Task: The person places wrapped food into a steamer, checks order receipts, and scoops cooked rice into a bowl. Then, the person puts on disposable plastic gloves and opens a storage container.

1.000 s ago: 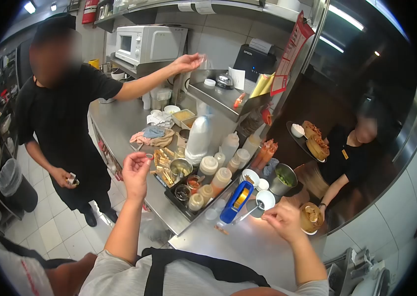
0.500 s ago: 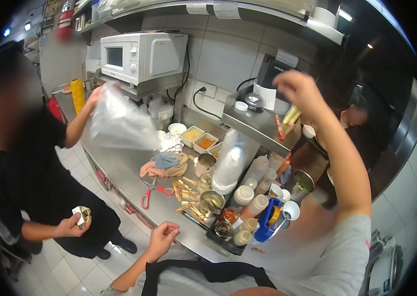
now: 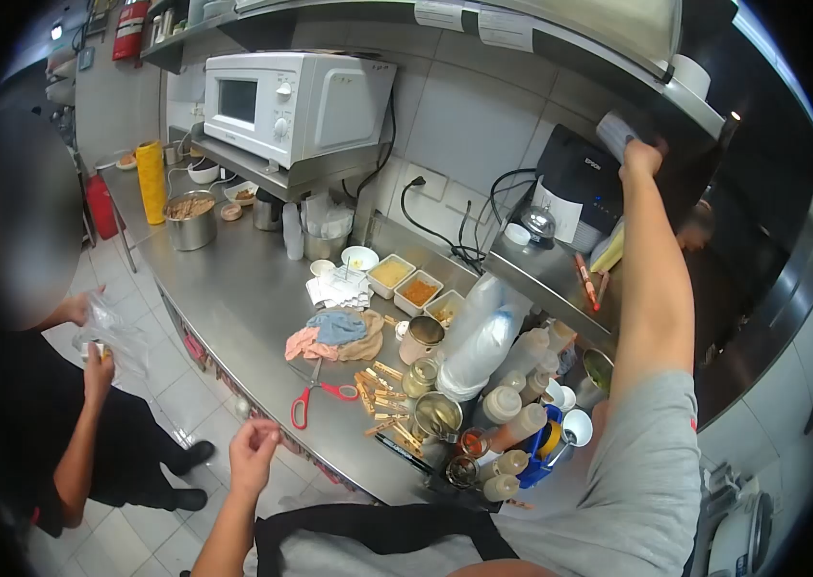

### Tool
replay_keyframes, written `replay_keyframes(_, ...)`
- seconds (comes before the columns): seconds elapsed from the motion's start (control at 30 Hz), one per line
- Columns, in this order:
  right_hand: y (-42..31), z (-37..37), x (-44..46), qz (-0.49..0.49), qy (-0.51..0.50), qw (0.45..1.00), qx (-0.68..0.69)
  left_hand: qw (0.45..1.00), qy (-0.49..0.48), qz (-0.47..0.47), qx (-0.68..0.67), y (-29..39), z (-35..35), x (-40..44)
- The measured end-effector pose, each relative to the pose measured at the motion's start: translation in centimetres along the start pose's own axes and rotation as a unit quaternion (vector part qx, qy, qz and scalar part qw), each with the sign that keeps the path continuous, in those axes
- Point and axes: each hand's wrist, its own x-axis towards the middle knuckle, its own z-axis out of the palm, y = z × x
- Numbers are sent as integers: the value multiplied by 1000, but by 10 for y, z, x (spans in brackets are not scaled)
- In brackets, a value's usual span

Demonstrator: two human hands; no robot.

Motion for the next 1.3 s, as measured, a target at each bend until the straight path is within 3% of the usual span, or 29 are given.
replay_keyframes(0.03,0,4,2,-61,-9,998,28,1000,-7,5,-25,8,4,7)
replay_keyframes(0.1,-28,3,-21,-39,-217,974,45,997,-73,-22,-28,42,15,27)
replay_keyframes(0.13,-47,0,-44,-1,-342,936,87,990,-122,3,-72,57,24,41)
replay_keyframes(0.23,-87,-2,-130,-8,-523,850,70,938,-297,72,-164,121,70,83)
replay_keyframes(0.3,-112,-8,-186,-74,-628,774,36,884,-368,73,-277,166,103,101)
replay_keyframes(0.37,-131,-13,-235,-59,-695,716,27,853,-383,110,-338,184,127,129)
replay_keyframes(0.4,-141,-14,-254,-72,-715,694,-38,834,-391,127,-368,190,131,144)
replay_keyframes(0.5,-136,-1,-287,-376,-708,589,-99,830,-342,66,-436,199,125,196)
replay_keyframes(0.53,-138,8,-297,-447,-693,552,-120,859,-302,60,-409,204,119,207)
replay_keyframes(0.6,-139,27,-314,-576,-651,467,-164,864,-287,18,-413,205,109,229)
replay_keyframes(0.73,-132,73,-339,-591,-639,449,-199,869,-247,53,-426,191,74,289)
replay_keyframes(0.83,-106,144,-303,-637,-542,520,-174,876,-184,131,-427,186,31,323)
replay_keyframes(0.9,-105,198,-270,-593,-436,662,-139,896,-176,158,-375,197,9,330)
replay_keyframes(0.93,-106,221,-258,-516,-402,752,-87,905,-170,172,-349,203,-1,334)
replay_keyframes(1.03,-95,281,-221,-372,-264,885,-94,914,-213,262,-223,219,-20,350)
replay_keyframes(1.1,-85,302,-215,-259,-207,938,-95,897,-227,356,-129,231,-25,364)
replay_keyframes(1.2,-70,306,-226,-191,-180,963,-60,861,-230,450,-48,254,-23,390)
replay_keyframes(1.3,-71,307,-231,-238,-151,953,-106,837,-215,502,-28,278,-8,413)
